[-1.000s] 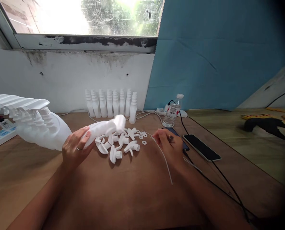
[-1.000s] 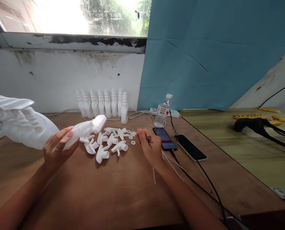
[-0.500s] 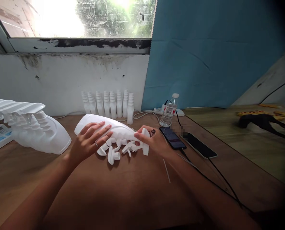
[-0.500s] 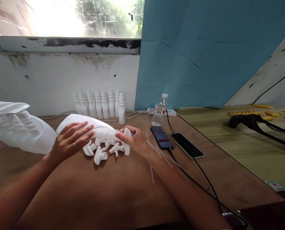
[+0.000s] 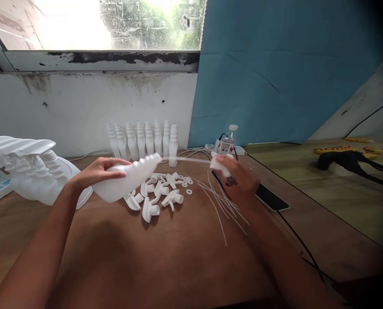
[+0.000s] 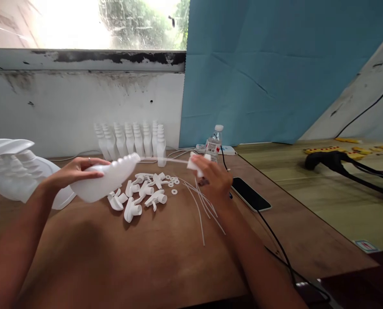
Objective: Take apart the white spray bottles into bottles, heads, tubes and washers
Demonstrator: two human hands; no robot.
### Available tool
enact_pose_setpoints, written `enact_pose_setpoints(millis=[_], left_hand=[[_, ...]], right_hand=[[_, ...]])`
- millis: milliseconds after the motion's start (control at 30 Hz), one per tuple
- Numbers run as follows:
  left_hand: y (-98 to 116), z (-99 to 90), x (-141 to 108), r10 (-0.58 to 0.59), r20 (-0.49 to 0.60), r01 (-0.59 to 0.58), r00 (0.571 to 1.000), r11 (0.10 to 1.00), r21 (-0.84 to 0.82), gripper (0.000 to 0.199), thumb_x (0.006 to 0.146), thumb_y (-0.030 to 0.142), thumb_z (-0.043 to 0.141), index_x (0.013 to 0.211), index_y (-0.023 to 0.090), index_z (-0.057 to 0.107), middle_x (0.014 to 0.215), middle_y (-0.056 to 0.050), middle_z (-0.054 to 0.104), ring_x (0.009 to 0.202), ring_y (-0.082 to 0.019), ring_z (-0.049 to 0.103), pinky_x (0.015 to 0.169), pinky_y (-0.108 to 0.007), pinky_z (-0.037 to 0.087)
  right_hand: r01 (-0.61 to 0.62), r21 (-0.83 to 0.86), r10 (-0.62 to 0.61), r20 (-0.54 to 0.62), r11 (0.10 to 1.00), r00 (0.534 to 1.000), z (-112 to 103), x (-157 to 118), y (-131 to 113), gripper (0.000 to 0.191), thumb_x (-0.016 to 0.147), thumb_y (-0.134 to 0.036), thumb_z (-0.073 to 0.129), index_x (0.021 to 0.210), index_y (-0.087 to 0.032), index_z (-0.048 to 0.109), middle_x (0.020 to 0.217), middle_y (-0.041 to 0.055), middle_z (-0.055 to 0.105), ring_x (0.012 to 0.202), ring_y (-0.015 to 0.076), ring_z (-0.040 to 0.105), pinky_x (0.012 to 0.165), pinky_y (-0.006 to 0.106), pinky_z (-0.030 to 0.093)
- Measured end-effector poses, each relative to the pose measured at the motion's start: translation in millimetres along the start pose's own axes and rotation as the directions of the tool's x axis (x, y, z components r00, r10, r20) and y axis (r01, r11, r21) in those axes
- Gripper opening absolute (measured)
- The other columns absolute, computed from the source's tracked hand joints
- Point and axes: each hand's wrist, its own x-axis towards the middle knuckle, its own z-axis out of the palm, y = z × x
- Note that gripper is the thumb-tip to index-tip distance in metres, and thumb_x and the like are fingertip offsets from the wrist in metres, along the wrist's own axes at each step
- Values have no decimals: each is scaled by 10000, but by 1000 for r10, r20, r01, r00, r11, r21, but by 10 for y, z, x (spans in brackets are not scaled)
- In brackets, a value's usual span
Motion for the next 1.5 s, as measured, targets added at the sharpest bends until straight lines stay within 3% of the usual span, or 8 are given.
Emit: enact_pose_setpoints(millis=[100,233,500,800,1033,1200,1367,1500], left_hand=[[-178,124,200,13,-353,-106,936,963,-246,565,642,469,762,1161,263,670,1055,-46,719,835,-238,690,612,-255,548],[-237,477,672,9,-592,-326,806,842,-430,608,645,389,777,1188,158,629,1222,-110,646,1086,-261,624,885,-317,524],[-213,1197,1585,-11,-599,-330,800,827,-456,455,670,175,737,1096,112,588,1251,-174,606,1201,-247,564,1021,-364,447],[-274,1485,1774,20,-609,-298,793,885,-358,429,706,231,743,1084,141,562,1255,-159,597,1207,-236,544,1063,-370,374],[-235,1402,1504,30,-606,-287,795,899,-331,525,706,375,751,1121,134,537,1255,-187,567,1145,-283,566,982,-417,434],[-44,1479,858,129,-615,-391,778,866,-312,367,818,438,629,1060,171,558,1133,-107,612,1105,-216,581,1011,-354,425],[131,1939,-18,129,-181,-220,975,673,-707,413,803,449,666,1109,204,535,1098,-78,616,926,-182,637,842,-320,524],[138,2176,-426,42,33,10,999,456,-890,508,784,481,684,1173,214,495,1052,-84,633,880,-212,659,736,-331,553]], right_hand=[[-358,98,370,-182,929,911,39,-13,179,324,809,-368,685,1083,-196,670,1052,88,713,902,211,672,713,293,526],[-530,310,595,-172,789,785,147,-38,237,379,766,-397,708,1076,-185,660,1074,85,678,965,224,646,746,304,518],[-585,324,624,-24,744,781,201,-123,105,377,772,-423,684,1048,-169,644,1037,101,678,944,231,637,809,330,506],[-587,362,598,96,724,796,260,-211,30,462,767,-391,687,1169,-180,606,1043,101,677,897,218,639,752,312,502],[-630,467,588,253,621,768,198,-133,-81,318,762,-365,690,1024,-189,647,1005,73,666,949,218,613,791,311,479],[-704,429,576,406,566,710,119,-57,-260,286,748,-393,705,935,-202,603,889,39,666,866,208,622,721,281,458],[-705,395,486,523,589,700,105,-130,-602,296,761,-453,688,841,-226,516,754,-6,645,634,151,570,557,243,390],[-639,400,333,607,657,722,89,-280,-898,313,729,-458,717,734,-229,502,561,-50,514,472,109,431,478,245,331]])
